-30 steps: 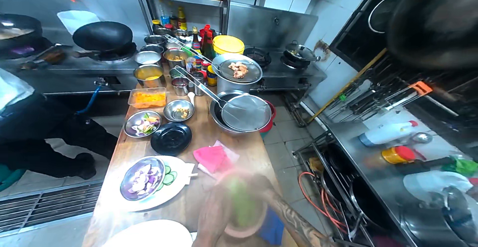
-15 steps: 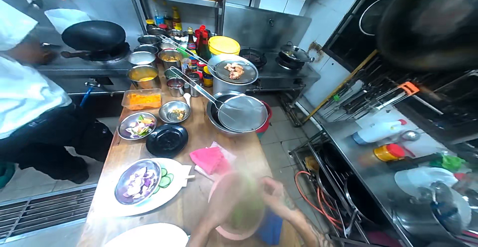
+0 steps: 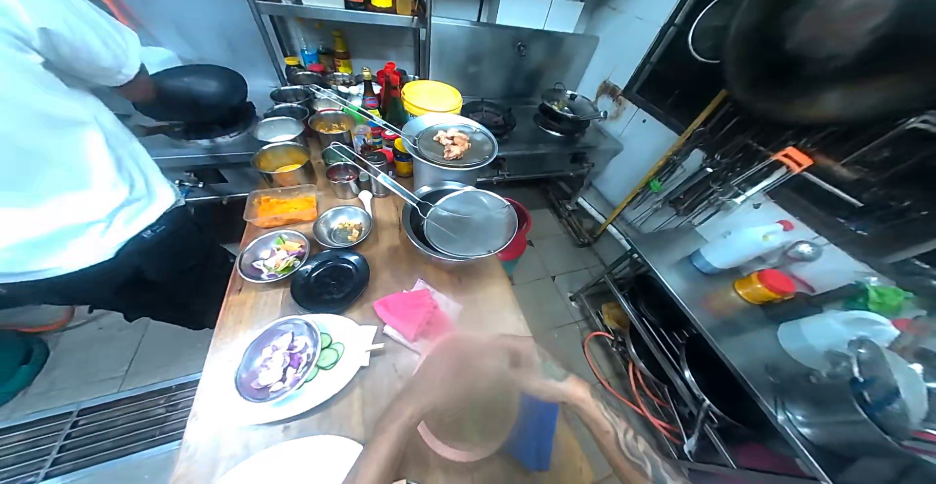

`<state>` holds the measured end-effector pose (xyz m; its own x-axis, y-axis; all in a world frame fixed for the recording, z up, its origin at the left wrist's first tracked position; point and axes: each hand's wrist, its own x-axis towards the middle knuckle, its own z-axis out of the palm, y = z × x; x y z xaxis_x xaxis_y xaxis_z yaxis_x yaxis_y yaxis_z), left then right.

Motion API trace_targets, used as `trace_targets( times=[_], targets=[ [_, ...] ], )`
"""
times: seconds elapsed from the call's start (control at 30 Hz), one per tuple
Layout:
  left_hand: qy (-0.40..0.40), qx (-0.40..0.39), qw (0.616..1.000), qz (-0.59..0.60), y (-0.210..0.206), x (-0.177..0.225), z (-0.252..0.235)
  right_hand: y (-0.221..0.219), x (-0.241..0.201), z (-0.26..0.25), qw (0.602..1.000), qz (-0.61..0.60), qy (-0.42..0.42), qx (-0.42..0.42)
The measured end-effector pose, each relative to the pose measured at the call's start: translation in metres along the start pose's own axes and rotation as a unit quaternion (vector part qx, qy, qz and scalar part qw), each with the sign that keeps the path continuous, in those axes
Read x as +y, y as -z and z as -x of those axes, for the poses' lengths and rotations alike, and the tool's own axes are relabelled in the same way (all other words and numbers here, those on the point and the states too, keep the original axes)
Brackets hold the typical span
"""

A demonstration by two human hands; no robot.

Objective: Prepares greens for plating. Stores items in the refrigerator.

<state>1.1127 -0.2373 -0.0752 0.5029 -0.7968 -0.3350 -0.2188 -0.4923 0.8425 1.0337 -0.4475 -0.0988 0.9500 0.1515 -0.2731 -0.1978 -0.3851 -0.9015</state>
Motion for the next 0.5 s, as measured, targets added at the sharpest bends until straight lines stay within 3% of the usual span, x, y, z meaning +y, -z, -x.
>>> trace_targets(
  times=[0.13, 0.27, 0.43, 0.5],
  targets=[
    [0.010, -0.121, 0.987, -0.105, 0.000, 0.005, -0.007, -0.005, -0.002, -0.008, 0.998, 0.021, -0.067, -0.007],
    [0.011, -0.105, 0.992, -0.064, -0.006, -0.006, -0.010, -0.017, 0.014, -0.006, 0.997, -0.039, -0.047, 0.039],
    [0.069, -0.107, 0.992, 0.017, -0.013, -0.012, -0.009, -0.036, 0.034, -0.003, 0.989, -0.107, -0.018, 0.100],
    [0.077, -0.123, 0.989, -0.007, -0.013, -0.011, -0.010, -0.036, 0.031, 0.001, 0.990, -0.111, -0.019, 0.082]
  ],
)
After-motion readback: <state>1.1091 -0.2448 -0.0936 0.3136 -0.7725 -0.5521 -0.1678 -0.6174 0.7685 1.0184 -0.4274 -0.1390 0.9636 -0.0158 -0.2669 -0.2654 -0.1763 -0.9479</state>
